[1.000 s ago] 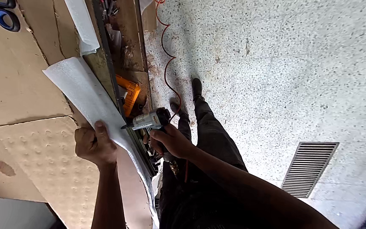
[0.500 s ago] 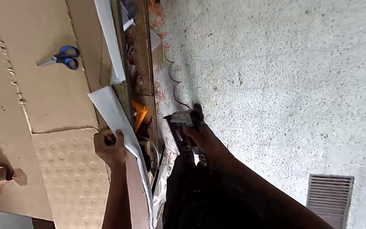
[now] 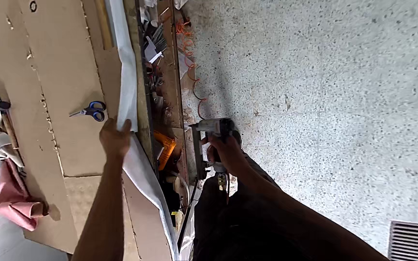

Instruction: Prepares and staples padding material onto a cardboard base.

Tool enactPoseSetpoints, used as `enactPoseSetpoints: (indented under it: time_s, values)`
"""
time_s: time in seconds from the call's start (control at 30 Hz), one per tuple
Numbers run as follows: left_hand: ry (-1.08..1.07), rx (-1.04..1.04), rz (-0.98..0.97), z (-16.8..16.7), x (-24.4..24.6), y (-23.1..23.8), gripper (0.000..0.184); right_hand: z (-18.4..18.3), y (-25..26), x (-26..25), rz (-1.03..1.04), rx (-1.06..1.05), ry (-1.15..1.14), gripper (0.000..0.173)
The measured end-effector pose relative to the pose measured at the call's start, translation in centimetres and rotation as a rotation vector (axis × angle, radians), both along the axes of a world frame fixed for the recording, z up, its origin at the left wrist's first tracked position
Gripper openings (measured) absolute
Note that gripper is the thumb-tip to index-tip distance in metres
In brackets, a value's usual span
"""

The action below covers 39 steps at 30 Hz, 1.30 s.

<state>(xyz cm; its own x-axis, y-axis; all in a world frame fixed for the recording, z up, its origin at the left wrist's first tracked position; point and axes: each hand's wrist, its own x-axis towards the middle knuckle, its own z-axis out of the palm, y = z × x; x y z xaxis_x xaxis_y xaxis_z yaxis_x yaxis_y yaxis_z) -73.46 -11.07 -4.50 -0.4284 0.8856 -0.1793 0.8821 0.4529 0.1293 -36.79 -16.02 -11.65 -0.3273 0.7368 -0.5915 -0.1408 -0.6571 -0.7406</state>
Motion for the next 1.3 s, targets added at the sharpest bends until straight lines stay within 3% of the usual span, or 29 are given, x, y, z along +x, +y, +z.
enactPoseSetpoints:
  time_s: [0.17,0.27,0.33,0.6,1.1,1.3]
  values:
    - [-0.591,0.440,-0.099,-2.8,-7.6,1.4,0.028,0.5,0.1,-6.9,-0.075,-0.113,0.238,0.040]
    - [-0.720,0.629,-0.112,-4.6,-8.2,2.0,0.014,0.2,-0.2,-12.0,-0.090,-0.167,0.361,0.045]
    - [-0.735,0.674,-0.143,-5.0,-8.7,1.8,0.004,0.4,-0.6,-14.9,-0.075,-0.227,0.431,0.048]
    - [-0.647,0.786,-0.261,-5.3,-9.2,1.9,0.025,0.8,0.9,-20.9,-0.125,-0.533,0.455,0.047]
    - [-0.694,0.857,-0.271,-5.5,-9.5,1.9,0.028,2.2,0.4,-22.7,-0.199,-0.385,0.453,0.053]
    - [-0.687,0.823,-0.239,-5.6,-9.6,1.9,0.024,2.1,2.7,-22.2,-0.230,-0.356,0.482,0.054]
